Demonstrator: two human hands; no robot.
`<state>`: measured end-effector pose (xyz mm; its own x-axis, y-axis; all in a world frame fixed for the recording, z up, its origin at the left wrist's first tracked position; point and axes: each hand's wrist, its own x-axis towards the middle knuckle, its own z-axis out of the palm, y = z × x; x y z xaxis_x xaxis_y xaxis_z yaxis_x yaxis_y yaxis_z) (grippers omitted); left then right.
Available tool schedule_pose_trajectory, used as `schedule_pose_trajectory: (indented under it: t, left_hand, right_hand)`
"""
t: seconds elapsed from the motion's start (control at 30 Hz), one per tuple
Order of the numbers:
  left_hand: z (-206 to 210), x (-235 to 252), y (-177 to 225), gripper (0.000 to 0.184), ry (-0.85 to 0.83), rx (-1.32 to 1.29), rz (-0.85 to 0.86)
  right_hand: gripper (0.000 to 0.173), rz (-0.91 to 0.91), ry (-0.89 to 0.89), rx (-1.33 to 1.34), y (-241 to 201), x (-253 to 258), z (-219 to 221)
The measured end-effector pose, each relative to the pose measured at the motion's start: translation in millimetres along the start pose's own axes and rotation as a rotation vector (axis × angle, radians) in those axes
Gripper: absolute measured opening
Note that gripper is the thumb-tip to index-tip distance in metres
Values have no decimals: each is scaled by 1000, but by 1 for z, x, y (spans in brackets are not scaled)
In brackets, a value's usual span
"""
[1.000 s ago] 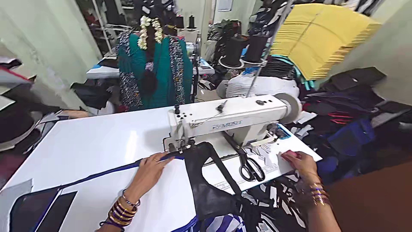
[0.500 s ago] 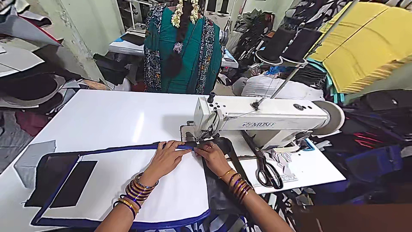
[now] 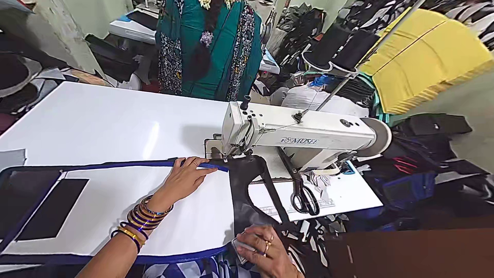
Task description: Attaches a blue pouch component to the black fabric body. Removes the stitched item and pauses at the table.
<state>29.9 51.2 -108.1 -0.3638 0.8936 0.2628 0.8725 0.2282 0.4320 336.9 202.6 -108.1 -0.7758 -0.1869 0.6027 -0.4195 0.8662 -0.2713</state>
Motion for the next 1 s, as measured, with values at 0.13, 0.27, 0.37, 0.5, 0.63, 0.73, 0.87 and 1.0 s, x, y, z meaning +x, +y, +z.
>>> schedule_pose_trajectory:
  t: [0.13, 0.27, 0.37, 0.5, 0.63, 0.73, 0.87, 1.0]
  left_hand:
    - [-4, 1, 1, 41, -60, -18, -32]
    - [-4, 0, -4, 39, -31, -32, -25]
    - [-4, 0, -4, 47, 26, -7, -9]
    - [-7, 1, -6, 63, 143, 103, -2]
    - [2, 7, -5, 57, 253, 147, 101]
    - [-1, 5, -5, 53, 253, 166, 124]
    - [-12, 11, -2, 42, 132, 184, 150]
    - [-90, 35, 43, 38, -280, 100, 218]
  right_hand:
    - [29, -27, -29, -181, -4, -21, 33]
    - [29, -15, -23, -161, -7, -25, 15]
    - [26, 191, 168, -236, 5, -30, -48]
    - [42, 702, 483, -391, 80, -61, -134]
    - [46, 1163, 565, -250, 177, -116, -180]
    - [46, 1359, 409, -363, 201, -118, -177]
    - [40, 1160, 307, -491, 162, -67, -146]
    - [35, 1042, 112, -285, 112, -20, -80]
